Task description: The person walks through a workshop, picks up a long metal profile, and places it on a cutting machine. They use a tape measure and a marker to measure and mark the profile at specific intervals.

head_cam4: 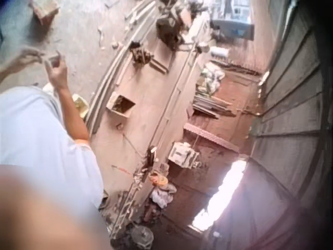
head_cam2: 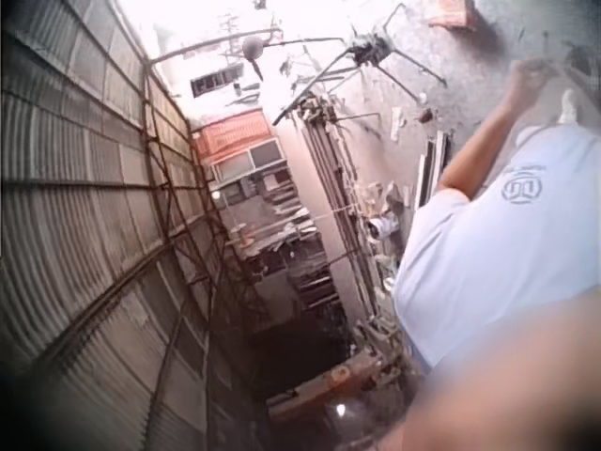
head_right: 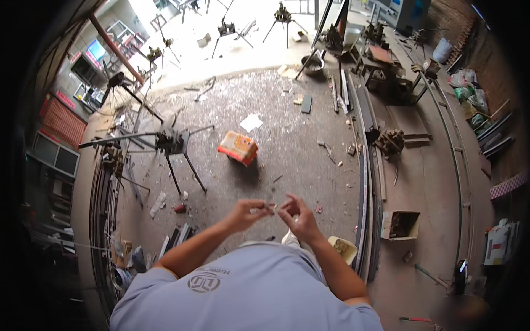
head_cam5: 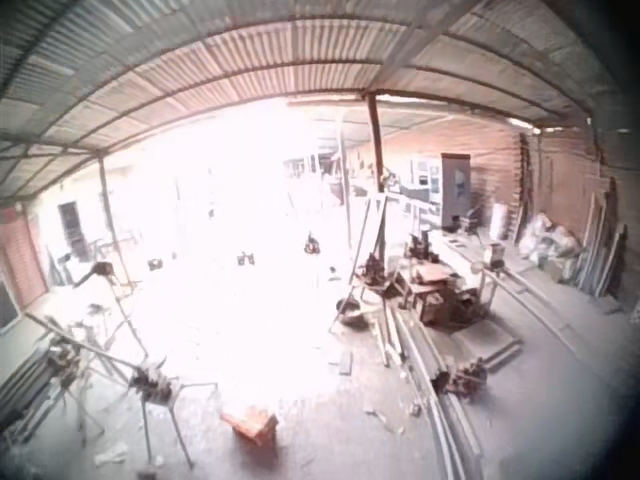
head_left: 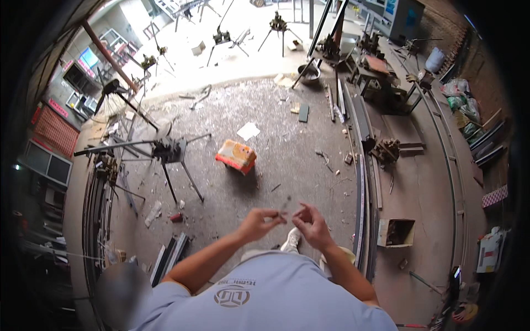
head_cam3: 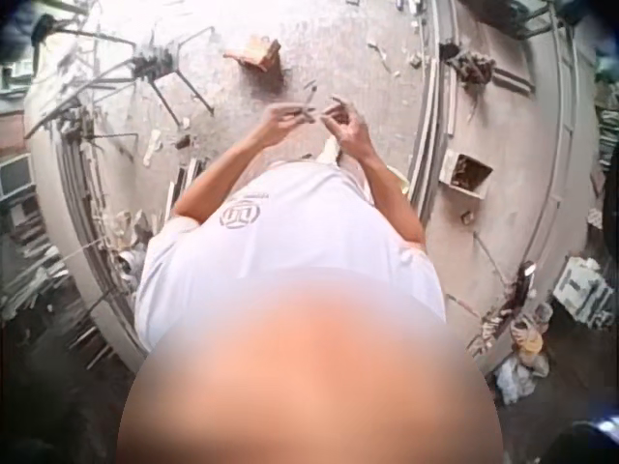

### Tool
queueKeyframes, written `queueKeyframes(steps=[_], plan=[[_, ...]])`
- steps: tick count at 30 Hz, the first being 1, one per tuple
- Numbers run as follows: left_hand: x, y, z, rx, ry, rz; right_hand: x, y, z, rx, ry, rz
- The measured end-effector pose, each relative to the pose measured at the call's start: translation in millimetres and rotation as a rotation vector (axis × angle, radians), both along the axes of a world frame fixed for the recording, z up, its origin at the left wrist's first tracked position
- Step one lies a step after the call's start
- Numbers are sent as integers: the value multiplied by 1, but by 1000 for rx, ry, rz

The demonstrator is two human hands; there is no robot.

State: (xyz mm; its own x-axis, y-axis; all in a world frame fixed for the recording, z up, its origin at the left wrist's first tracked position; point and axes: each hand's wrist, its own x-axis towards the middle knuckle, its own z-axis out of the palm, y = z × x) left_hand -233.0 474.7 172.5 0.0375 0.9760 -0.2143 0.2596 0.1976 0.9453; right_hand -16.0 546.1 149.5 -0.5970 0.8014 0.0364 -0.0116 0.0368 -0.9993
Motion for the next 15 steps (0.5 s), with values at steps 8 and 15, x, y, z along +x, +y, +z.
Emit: queueKeyframes(steps=[8, 15], plan=[[-37, 146, 114, 20, -999, 198, -13, 228, -22, 240, -397, -89], [-96, 301, 140, 57, -1136, -5, 27, 373, -171, 277, -918, -29]])
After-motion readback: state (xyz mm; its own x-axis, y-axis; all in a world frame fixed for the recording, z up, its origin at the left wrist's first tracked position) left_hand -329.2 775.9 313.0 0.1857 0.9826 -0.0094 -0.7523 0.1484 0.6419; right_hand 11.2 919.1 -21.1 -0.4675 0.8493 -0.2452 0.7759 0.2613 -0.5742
